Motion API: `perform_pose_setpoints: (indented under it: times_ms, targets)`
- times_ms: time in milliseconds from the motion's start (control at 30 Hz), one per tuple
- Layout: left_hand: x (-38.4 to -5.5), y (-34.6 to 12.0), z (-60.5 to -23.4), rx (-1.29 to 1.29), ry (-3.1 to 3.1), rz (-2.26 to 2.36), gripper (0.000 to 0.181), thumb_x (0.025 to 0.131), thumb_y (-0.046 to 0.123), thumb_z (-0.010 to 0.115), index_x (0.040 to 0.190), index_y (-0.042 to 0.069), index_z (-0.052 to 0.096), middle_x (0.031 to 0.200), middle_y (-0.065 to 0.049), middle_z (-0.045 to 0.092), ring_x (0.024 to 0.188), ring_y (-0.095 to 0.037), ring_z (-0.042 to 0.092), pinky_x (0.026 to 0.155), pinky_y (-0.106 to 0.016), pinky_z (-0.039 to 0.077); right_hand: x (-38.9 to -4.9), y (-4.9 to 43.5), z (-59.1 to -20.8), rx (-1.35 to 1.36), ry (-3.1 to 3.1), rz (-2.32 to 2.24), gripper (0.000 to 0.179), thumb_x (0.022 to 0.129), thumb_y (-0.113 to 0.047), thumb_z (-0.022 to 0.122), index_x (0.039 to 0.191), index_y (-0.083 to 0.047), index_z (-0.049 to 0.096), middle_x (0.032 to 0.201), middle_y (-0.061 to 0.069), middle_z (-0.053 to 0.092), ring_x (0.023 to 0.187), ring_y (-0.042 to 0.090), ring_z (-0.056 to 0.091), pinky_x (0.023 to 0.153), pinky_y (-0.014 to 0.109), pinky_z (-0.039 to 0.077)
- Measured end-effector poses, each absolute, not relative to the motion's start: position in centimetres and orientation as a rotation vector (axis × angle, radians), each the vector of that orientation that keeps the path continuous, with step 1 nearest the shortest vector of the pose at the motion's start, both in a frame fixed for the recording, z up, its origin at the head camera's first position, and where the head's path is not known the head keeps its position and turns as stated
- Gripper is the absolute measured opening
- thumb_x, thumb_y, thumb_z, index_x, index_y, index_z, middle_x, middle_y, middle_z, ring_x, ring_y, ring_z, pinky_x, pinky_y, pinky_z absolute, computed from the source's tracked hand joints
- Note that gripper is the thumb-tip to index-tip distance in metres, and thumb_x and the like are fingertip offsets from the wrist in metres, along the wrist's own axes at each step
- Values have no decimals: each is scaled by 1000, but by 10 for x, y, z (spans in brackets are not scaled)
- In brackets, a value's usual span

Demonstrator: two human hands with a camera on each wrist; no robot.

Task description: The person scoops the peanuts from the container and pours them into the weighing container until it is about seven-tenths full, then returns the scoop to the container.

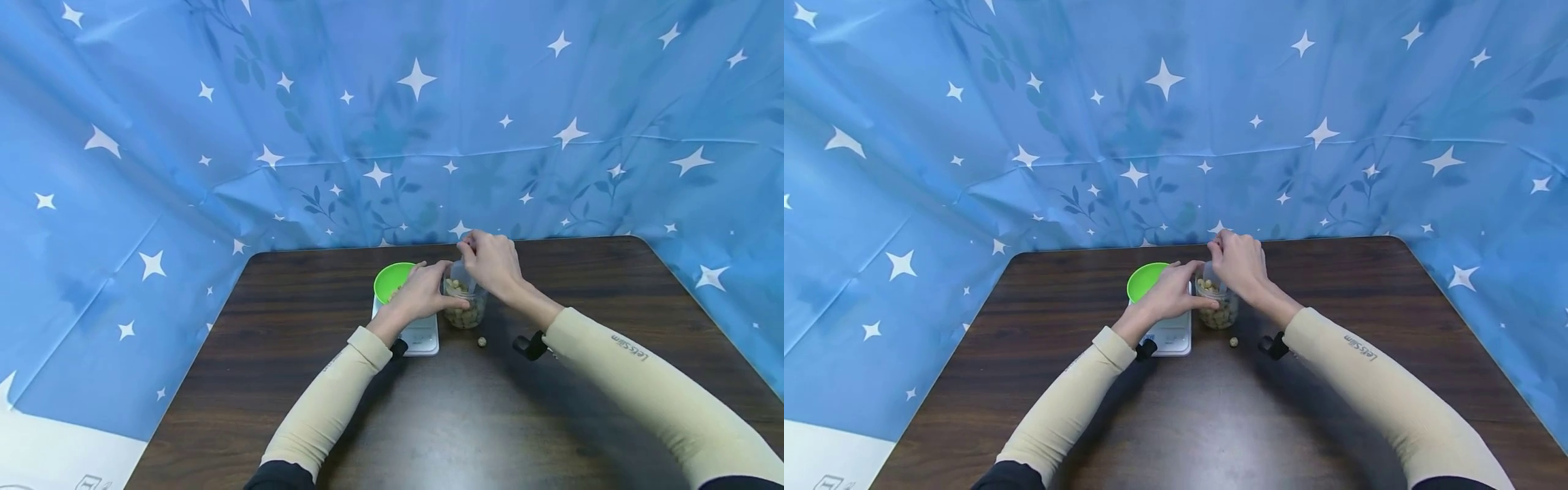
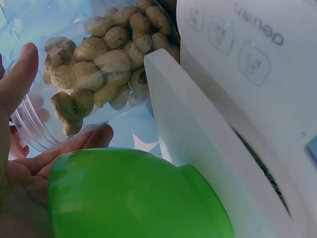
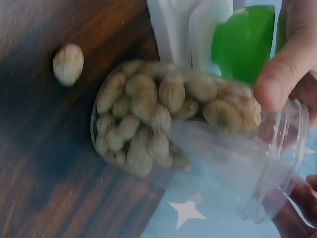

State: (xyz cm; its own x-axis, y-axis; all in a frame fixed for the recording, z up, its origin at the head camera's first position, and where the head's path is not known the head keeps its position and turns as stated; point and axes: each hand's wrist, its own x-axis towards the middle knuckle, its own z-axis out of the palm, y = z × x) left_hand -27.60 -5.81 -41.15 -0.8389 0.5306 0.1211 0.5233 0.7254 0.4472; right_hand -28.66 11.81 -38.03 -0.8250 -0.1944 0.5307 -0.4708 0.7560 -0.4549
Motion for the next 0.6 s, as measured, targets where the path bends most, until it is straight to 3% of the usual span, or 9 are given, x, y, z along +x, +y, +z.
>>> perform_pose_setpoints:
  times_ms: [133,400,600]
  targets:
    - [-279,-59,-411,907,2902,744,83,86,51,81,146,3,51,132,-7,66,121,-18,61,120,-48,24,-288,116,-380,533,-2560,834,22,104,-13,61,100,5,71,52,2,50,38,14,35,40,31,29]
    - [-281,-60,-411,879,2919,721,79,85,52,82,143,7,54,124,0,68,117,-15,62,121,-48,22,-289,121,-381,416,-2484,949,21,103,-15,63,97,2,74,49,2,51,37,16,31,41,33,27]
    - [-280,-59,-412,889,2932,696,87,84,54,82,149,6,50,128,-5,68,123,-16,60,121,-48,22,-286,113,-389,616,-2562,821,20,104,-17,63,99,1,72,55,0,53,41,13,41,44,33,36]
